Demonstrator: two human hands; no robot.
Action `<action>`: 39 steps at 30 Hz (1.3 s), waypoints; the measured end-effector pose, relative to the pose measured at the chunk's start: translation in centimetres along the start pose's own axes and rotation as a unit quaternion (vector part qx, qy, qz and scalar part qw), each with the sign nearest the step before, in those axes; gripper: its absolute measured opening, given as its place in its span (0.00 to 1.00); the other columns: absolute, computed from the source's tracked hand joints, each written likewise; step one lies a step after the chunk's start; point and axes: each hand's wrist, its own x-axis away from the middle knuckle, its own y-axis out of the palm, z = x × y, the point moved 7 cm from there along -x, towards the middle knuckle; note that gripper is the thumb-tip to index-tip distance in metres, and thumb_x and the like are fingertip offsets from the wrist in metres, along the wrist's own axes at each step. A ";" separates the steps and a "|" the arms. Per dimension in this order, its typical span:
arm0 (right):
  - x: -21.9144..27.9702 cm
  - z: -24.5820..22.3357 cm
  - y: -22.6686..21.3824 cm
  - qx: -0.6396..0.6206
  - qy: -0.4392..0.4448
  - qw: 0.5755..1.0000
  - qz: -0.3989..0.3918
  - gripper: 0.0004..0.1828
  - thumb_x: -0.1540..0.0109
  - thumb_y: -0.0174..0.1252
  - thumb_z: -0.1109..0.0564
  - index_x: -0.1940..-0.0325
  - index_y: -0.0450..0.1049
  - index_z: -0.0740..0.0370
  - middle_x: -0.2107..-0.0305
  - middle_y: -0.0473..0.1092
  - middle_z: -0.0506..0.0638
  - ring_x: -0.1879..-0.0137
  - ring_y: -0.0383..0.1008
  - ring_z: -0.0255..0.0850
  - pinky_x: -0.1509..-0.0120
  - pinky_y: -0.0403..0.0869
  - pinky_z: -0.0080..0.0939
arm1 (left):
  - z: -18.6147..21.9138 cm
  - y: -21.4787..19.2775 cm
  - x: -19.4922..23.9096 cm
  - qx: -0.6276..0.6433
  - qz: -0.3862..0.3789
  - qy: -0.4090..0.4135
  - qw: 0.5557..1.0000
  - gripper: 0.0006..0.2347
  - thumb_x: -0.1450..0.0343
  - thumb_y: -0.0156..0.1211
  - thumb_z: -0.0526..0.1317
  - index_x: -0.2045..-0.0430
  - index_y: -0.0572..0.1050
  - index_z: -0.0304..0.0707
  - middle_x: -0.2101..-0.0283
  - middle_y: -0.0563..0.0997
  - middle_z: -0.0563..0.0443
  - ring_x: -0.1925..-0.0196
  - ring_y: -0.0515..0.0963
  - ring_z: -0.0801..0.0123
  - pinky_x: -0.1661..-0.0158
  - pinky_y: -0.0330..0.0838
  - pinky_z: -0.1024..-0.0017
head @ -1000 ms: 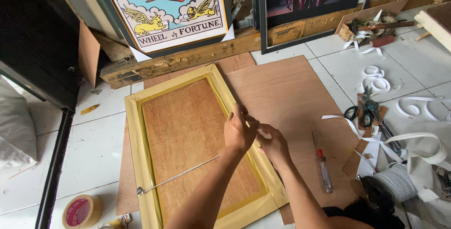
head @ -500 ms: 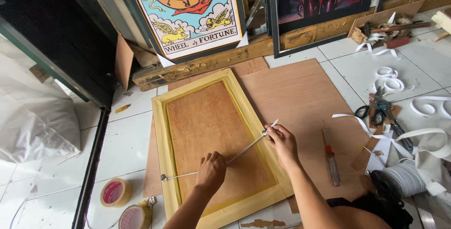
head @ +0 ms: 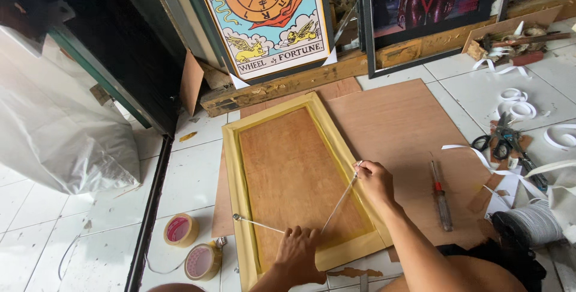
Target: The person installs two metal hanging brackets on the back of a wooden picture frame using a screwdriver. They then thread a white cord through the brackets, tie a knot, and secure it with tape. Finally, they flip the frame to reveal a colorful painting of Ganesha.
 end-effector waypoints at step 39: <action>-2.2 0.3 2.1 0.065 -0.148 0.977 -0.136 0.06 0.39 0.62 0.56 0.59 0.82 0.55 0.66 0.79 0.57 0.57 0.81 0.55 0.51 0.78 0.50 | -1.4 -7.0 -18.8 0.327 0.108 -0.185 0.921 0.05 0.28 0.60 0.44 0.63 0.80 0.51 0.61 0.82 0.46 0.52 0.83 0.46 0.52 0.78 0.52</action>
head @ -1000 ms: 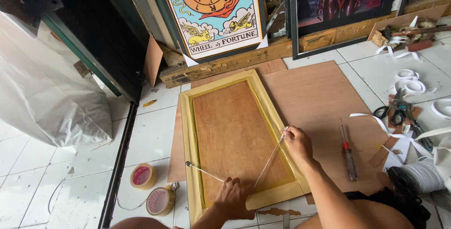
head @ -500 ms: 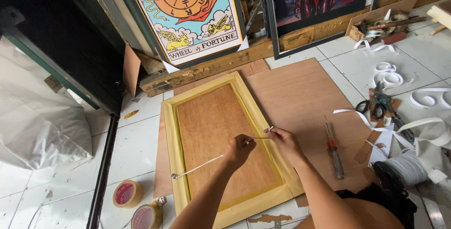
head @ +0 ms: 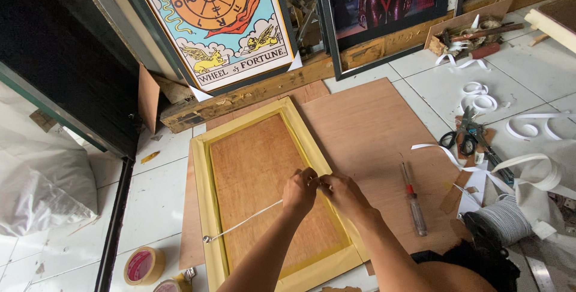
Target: The person installs two metal hanging brackets on the back of a wooden picture frame using a screwdriver. They then thread a white cord through the brackets, tie a knot, and secure it with tape. Finally, they flip the frame to reveal a colorful painting of Ganesha.
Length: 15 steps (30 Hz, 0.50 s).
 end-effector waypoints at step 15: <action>-1.1 4.0 -0.7 0.046 0.108 0.993 0.029 0.15 0.37 0.56 0.56 0.51 0.84 0.45 0.59 0.82 0.48 0.48 0.81 0.53 0.38 0.77 0.55 | -7.4 9.4 -3.1 0.113 0.070 -0.238 0.962 0.07 0.41 0.70 0.52 0.72 0.85 0.68 0.73 0.87 0.62 0.64 0.88 0.70 0.61 0.80 0.73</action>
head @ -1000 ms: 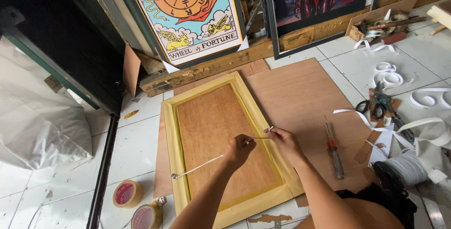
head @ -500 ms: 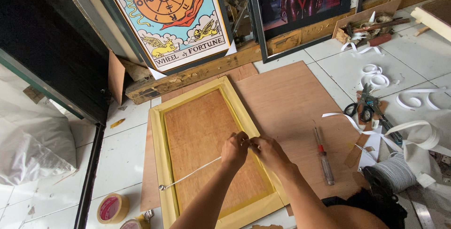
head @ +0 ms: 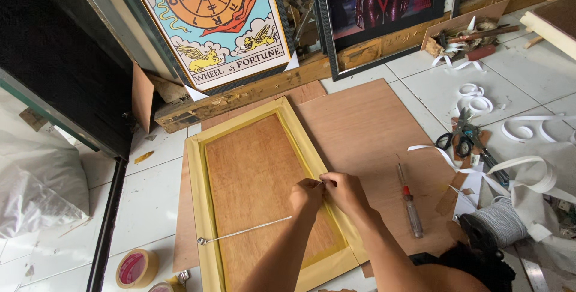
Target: The person installs two metal hanging brackets on the back of a wooden picture frame using a screwdriver. They then thread a white cord through the brackets, tie a knot, and secure it with tape. Finally, they flip the frame to reveal a colorful painting of Ganesha.
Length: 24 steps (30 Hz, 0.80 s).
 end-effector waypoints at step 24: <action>-1.3 2.0 -0.6 0.155 -0.020 0.979 0.129 0.06 0.45 0.65 0.51 0.63 0.81 0.42 0.72 0.79 0.46 0.59 0.83 0.46 0.55 0.81 0.47 | -1.4 -0.2 0.8 0.051 -0.056 0.164 0.984 0.08 0.31 0.62 0.48 0.67 0.86 0.54 0.68 0.86 0.52 0.63 0.86 0.57 0.65 0.77 0.62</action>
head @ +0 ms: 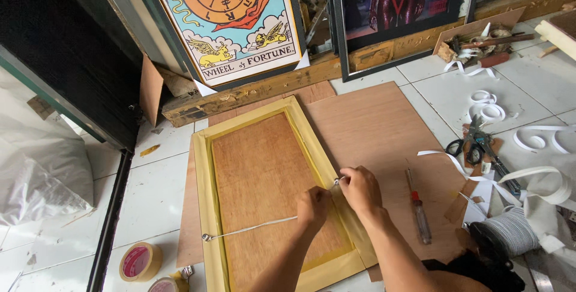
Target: The person installs two metal hanging brackets on the back of a wooden picture frame using a screwdriver. They then thread a white cord through the brackets, tie a knot, and secure it with tape. Finally, they flip the frame to reveal a colorful painting of Ganesha.
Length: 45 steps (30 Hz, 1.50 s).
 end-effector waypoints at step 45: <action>7.6 3.8 -10.0 -0.128 0.193 0.972 0.026 0.38 0.24 0.42 0.21 0.60 0.82 0.51 0.68 0.78 0.56 0.60 0.79 0.59 0.55 0.74 0.55 | -14.2 -44.3 16.2 -0.377 -0.117 -0.142 0.908 0.21 0.33 0.65 0.60 0.62 0.83 0.43 0.60 0.85 0.45 0.58 0.87 0.57 0.64 0.80 0.71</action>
